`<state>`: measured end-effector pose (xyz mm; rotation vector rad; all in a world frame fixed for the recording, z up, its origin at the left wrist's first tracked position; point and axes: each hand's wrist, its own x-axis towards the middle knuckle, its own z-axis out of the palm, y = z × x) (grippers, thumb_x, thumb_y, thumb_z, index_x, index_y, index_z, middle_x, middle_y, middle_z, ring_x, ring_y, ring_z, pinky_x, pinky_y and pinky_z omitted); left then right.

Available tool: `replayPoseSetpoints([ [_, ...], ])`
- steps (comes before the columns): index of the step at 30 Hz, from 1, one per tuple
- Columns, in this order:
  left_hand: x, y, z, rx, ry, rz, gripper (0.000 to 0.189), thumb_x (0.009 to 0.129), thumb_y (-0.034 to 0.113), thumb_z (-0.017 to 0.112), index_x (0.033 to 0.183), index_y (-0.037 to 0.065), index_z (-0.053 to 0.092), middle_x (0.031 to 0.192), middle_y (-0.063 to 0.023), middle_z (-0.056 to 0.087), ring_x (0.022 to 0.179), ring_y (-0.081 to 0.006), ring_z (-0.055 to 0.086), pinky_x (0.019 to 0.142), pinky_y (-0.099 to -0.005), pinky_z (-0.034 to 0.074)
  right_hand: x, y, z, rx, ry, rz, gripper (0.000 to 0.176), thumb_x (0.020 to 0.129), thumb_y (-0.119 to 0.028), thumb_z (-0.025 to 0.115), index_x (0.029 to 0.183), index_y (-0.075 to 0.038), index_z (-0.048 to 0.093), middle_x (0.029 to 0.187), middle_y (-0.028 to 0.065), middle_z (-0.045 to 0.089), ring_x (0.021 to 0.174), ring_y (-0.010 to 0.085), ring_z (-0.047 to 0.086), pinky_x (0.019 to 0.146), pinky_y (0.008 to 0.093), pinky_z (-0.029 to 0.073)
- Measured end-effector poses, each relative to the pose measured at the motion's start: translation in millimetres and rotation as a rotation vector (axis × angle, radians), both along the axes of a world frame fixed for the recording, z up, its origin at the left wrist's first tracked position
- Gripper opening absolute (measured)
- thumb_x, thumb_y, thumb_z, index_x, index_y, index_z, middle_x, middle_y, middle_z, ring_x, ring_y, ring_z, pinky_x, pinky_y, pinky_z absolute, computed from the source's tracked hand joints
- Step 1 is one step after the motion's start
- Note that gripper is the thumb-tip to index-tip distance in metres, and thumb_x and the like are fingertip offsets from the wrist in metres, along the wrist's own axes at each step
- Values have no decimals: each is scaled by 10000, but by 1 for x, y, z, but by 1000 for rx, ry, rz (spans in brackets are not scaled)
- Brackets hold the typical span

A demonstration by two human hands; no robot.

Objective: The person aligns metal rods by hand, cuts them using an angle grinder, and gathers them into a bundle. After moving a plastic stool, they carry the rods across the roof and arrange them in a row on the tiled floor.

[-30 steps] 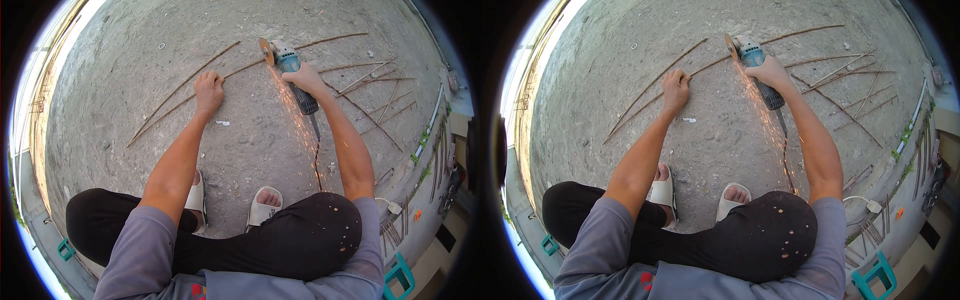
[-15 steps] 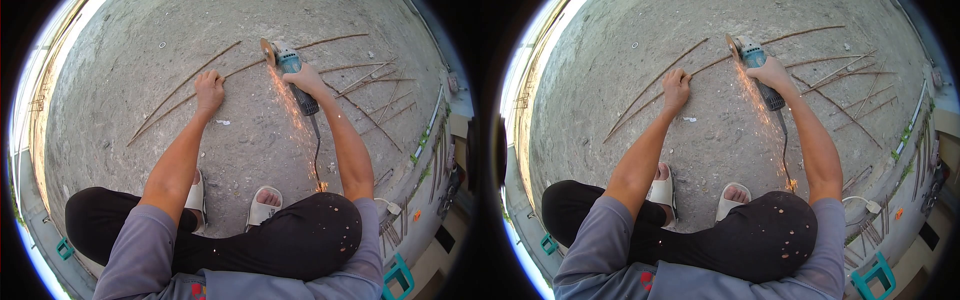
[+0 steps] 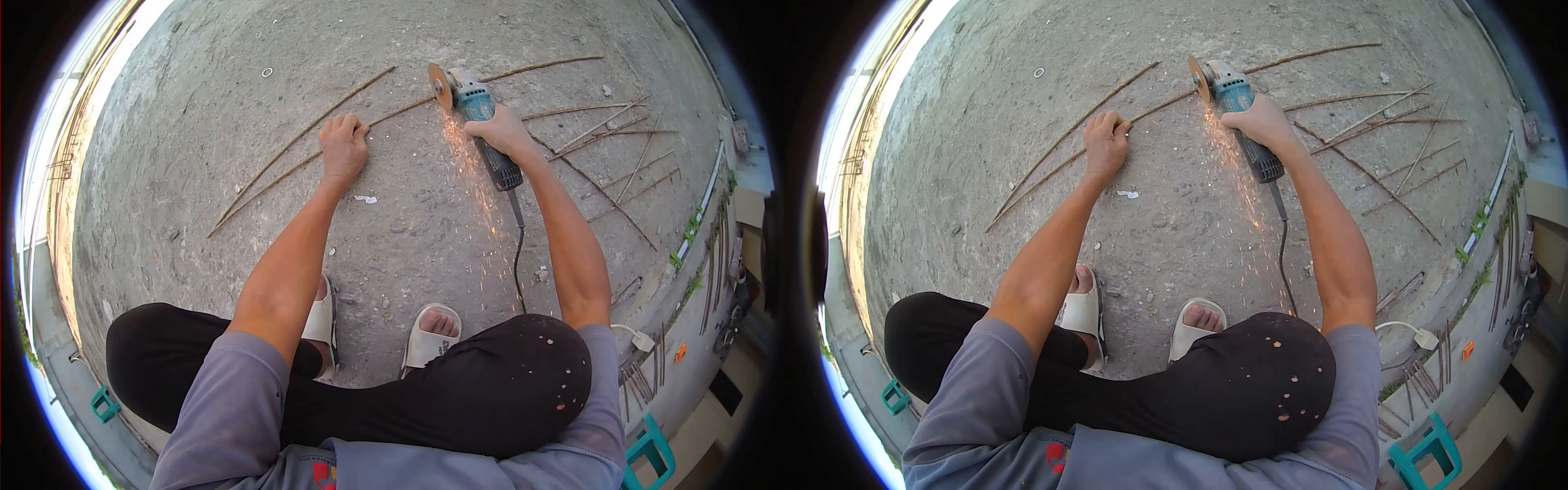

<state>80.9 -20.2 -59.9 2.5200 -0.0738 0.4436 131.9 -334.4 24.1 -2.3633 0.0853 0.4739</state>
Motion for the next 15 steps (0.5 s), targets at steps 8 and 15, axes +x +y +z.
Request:
replayPoseSetpoints([
  [8, 0, -1, 3, -6, 7, -1, 124, 884, 160, 664, 845, 74, 583, 887, -99, 598, 922, -318, 544, 860, -440, 386, -8, -4, 14, 19, 22, -23, 394, 619, -344, 780, 807, -11, 689, 758, 109, 677, 672, 226, 650, 626, 351, 504],
  [15, 0, 0, 3, -4, 11, -3, 123, 884, 160, 663, 843, 75, 583, 890, -98, 599, 922, -316, 542, 857, -437, 385, -7, 0, 23, -23, 16, -18, 374, 614, -351, 757, 762, -14, 695, 754, 135, 688, 686, 251, 665, 653, 366, 516],
])
